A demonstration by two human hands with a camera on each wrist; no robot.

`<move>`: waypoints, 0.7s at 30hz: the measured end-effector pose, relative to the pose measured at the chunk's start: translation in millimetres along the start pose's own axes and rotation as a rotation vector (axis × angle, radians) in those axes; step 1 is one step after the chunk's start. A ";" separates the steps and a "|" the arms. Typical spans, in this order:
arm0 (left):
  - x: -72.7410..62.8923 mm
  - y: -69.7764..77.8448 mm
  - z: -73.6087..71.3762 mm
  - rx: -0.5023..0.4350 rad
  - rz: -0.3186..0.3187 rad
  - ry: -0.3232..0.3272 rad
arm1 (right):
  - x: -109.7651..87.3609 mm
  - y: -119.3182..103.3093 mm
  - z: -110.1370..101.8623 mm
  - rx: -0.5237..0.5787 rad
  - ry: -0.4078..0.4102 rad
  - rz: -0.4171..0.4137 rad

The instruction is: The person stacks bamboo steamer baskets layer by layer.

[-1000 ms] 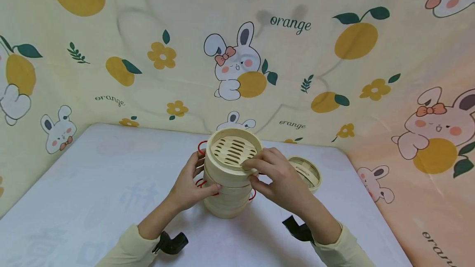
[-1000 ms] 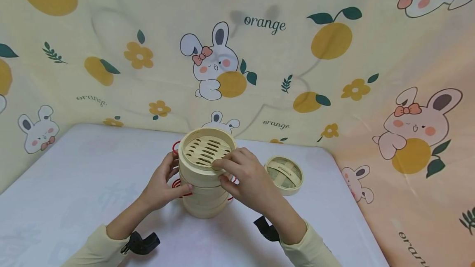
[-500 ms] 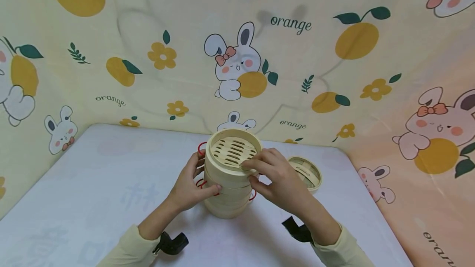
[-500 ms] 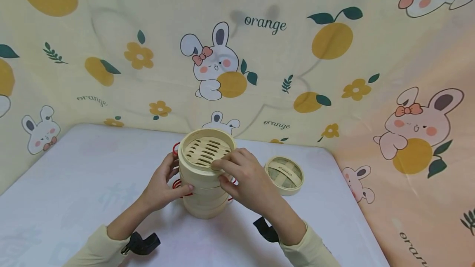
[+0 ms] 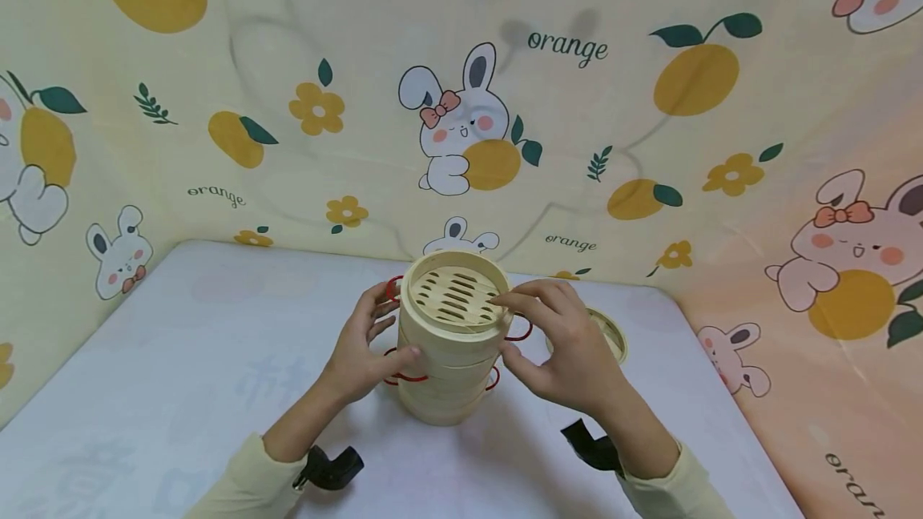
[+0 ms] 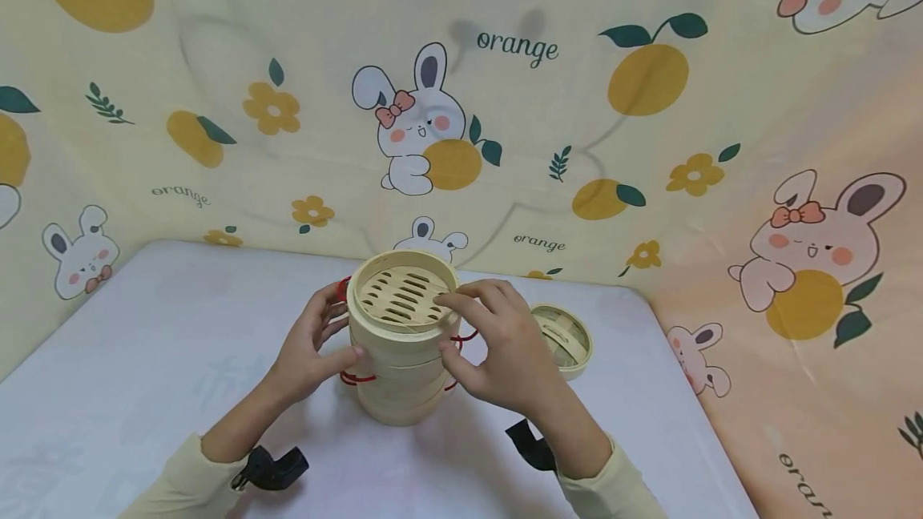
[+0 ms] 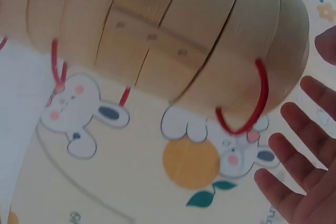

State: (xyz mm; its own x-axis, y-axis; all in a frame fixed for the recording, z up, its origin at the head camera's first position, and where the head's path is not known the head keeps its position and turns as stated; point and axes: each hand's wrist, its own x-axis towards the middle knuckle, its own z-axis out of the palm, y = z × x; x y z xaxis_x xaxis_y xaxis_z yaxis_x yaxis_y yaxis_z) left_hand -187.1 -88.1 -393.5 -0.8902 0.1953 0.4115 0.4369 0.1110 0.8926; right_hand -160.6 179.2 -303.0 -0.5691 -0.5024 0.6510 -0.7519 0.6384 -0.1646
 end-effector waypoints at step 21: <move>20.2 26.1 -3.3 0.047 0.005 0.001 | -44.7 56.6 0.0 -0.204 -0.084 0.318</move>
State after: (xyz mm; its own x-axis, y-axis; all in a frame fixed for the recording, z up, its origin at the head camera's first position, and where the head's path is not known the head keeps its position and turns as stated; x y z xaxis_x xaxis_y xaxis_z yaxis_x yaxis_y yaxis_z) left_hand -194.1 -84.5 -361.3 -0.8880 0.1951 0.4165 0.4473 0.1551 0.8809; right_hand -177.7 237.8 -341.4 -0.7947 -0.3013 0.5269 -0.4568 0.8685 -0.1925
